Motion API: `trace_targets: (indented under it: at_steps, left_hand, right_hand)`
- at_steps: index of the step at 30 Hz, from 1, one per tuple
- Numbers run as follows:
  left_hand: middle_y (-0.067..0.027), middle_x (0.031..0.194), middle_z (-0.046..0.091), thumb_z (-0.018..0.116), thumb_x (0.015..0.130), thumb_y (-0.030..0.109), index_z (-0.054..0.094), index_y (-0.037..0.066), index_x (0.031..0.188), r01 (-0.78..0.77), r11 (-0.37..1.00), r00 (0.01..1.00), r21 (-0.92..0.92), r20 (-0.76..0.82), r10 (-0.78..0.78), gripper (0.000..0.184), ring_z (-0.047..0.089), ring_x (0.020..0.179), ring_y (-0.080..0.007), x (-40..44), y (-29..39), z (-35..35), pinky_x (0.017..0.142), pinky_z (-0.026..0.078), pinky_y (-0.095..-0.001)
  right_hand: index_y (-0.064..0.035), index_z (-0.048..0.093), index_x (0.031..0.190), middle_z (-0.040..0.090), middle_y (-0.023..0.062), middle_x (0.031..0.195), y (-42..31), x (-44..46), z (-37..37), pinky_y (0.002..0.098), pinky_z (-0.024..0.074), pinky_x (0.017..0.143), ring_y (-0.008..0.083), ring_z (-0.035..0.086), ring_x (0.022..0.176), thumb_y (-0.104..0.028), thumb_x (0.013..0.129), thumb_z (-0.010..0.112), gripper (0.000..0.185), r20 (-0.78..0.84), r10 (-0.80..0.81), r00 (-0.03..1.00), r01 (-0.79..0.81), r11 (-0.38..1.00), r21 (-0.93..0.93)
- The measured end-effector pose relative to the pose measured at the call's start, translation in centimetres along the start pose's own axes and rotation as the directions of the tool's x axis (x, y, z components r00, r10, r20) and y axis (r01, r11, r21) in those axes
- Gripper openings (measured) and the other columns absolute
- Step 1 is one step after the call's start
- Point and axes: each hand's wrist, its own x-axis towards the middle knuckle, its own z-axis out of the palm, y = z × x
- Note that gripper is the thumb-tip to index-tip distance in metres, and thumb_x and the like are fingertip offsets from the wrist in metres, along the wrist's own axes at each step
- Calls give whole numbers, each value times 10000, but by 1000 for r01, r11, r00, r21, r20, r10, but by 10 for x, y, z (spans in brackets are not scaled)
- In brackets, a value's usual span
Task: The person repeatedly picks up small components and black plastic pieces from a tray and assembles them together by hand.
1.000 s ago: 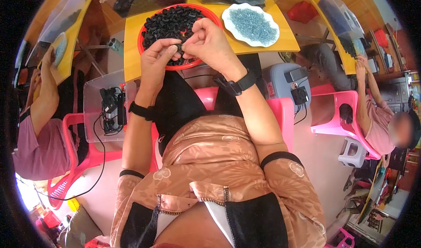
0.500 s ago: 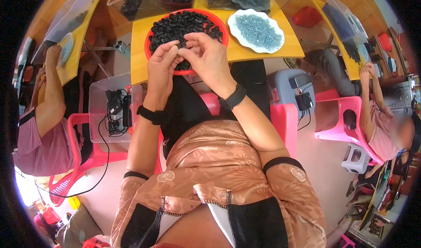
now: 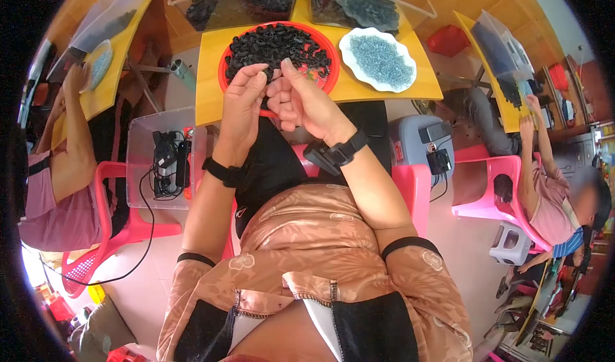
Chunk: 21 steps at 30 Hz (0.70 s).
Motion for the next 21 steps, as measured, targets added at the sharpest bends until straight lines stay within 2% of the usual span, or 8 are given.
trace_targets:
  at_steps: [1, 4, 10, 14, 17, 20, 21]
  left_hand:
    - [-36, 937, 650, 588, 896, 89, 598, 38, 1027, 7, 1000, 1000, -1, 23, -7, 141, 590, 839, -73, -1, -1, -2, 750, 458, -224]
    - [-18, 914, 639, 589, 896, 89, 602, 45, 1018, 5, 1000, 999, 13, 48, -6, 131, 580, 817, -69, -3, -2, 0, 754, 455, -222]
    - [-11, 922, 629, 580, 905, 98, 593, 39, 1049, 0, 999, 998, 53, 58, -3, 157, 584, 827, -71, -5, -2, 3, 751, 472, -220]
    - [-7, 945, 633, 574, 911, 116, 600, 39, 1089, -23, 990, 996, 139, 85, 12, 196, 578, 849, -62, -8, 6, 10, 763, 472, -218]
    - [-31, 960, 630, 567, 911, 96, 605, 29, 1081, -29, 971, 995, 236, 100, 6, 187, 593, 885, -93, -7, 6, 9, 819, 469, -243]
    - [-33, 951, 631, 566, 913, 109, 613, 28, 1060, -101, 962, 993, 254, 85, 82, 174, 596, 872, -94, -5, 0, 7, 809, 472, -242]
    - [-32, 946, 632, 568, 912, 112, 614, 28, 1059, -75, 968, 994, 241, 91, 55, 175, 595, 870, -94, -5, 1, 6, 807, 472, -241]
  right_hand:
    - [-84, 541, 846, 475, 5, 618, -2, -2, 6, 192, 284, 396, 58, 327, 429, -525, 940, 409, 471, 17, 6, 1000, -6, 1000, 26]
    - [-97, 517, 804, 431, -11, 599, -2, 0, 1, 171, 254, 375, 47, 302, 422, -477, 937, 439, 410, 91, 4, 996, -9, 998, 55]
    - [-97, 484, 772, 349, -45, 578, 2, 2, -3, 153, 213, 332, 32, 286, 426, -485, 884, 487, 404, 168, 70, 983, -110, 965, 238]
    - [-99, 477, 771, 340, -50, 580, 0, 0, 2, 150, 212, 333, 31, 297, 436, -500, 857, 510, 411, 125, 90, 988, -120, 959, 258]
    - [-102, 476, 771, 344, -47, 584, 1, -2, 2, 151, 209, 332, 33, 298, 439, -498, 856, 515, 407, 98, 91, 991, -114, 959, 259]
    - [-99, 478, 776, 346, -44, 585, 1, -1, 0, 155, 204, 331, 36, 292, 435, -496, 870, 506, 410, 108, 98, 989, -125, 951, 282]
    - [-98, 478, 777, 344, -43, 584, 1, 0, -2, 157, 202, 330, 36, 289, 435, -495, 875, 504, 410, 126, 100, 987, -133, 948, 290]
